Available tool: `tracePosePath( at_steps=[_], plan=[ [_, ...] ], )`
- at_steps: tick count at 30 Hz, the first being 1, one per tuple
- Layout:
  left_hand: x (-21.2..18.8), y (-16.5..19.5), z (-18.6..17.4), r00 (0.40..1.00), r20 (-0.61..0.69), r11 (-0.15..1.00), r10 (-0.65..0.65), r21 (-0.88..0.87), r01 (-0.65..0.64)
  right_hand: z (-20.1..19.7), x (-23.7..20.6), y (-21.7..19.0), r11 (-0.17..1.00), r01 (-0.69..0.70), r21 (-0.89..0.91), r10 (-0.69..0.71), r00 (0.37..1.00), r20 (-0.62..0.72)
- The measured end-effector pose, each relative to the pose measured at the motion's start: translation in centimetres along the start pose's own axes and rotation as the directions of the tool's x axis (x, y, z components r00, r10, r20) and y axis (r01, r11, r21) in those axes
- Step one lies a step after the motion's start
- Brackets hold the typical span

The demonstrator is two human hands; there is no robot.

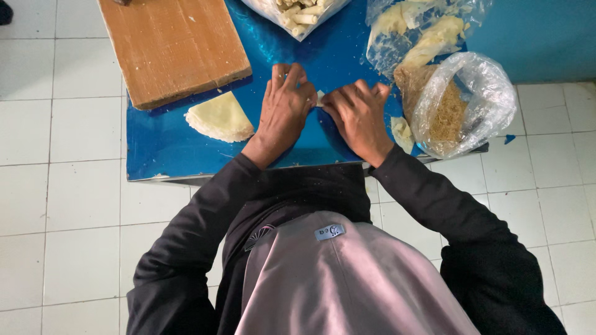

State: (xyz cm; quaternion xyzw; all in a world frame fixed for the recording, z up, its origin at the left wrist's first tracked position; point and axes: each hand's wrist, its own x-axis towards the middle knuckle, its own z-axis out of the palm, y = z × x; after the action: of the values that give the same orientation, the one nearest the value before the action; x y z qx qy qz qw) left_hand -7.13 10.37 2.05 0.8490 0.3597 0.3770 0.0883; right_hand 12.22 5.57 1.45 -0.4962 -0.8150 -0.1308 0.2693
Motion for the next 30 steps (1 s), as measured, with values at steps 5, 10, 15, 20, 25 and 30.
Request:
tracePosePath(
  at_steps=[5,10,15,20,25,30],
  plan=[
    [-0.1,0.0,0.1,0.999,-0.029,1.000,0.022,-0.010,-0.023,-0.1,0.4,0.0,0.993,0.029,-0.119,-0.033,0.999,-0.030],
    [0.4,-0.5,0.9,1.000,-0.021,0.998,0.017,0.053,-0.016,-0.7,-0.1,-0.5,0.993,0.006,-0.118,-0.013,0.998,-0.055],
    [0.1,-0.6,1.2,1.000,-0.026,0.999,-0.009,0.045,0.010,-0.4,-0.4,-0.7,0.995,0.008,-0.102,-0.012,0.999,-0.030],
    [0.5,-0.1,0.8,0.998,-0.060,0.999,-0.025,0.023,0.027,0.2,0.4,0.3,0.995,0.001,-0.097,-0.001,1.000,-0.002],
    [-0.3,1.0,-1.1,0.991,-0.078,0.992,-0.106,-0.079,0.100,0.5,0.3,0.9,1.000,-0.003,-0.026,0.002,1.000,-0.006],
    [-2.4,2.1,-5.0,0.983,-0.165,0.995,-0.081,0.045,0.090,1.1,0.7,1.1,0.995,0.069,-0.074,-0.070,0.997,-0.016]
  ],
)
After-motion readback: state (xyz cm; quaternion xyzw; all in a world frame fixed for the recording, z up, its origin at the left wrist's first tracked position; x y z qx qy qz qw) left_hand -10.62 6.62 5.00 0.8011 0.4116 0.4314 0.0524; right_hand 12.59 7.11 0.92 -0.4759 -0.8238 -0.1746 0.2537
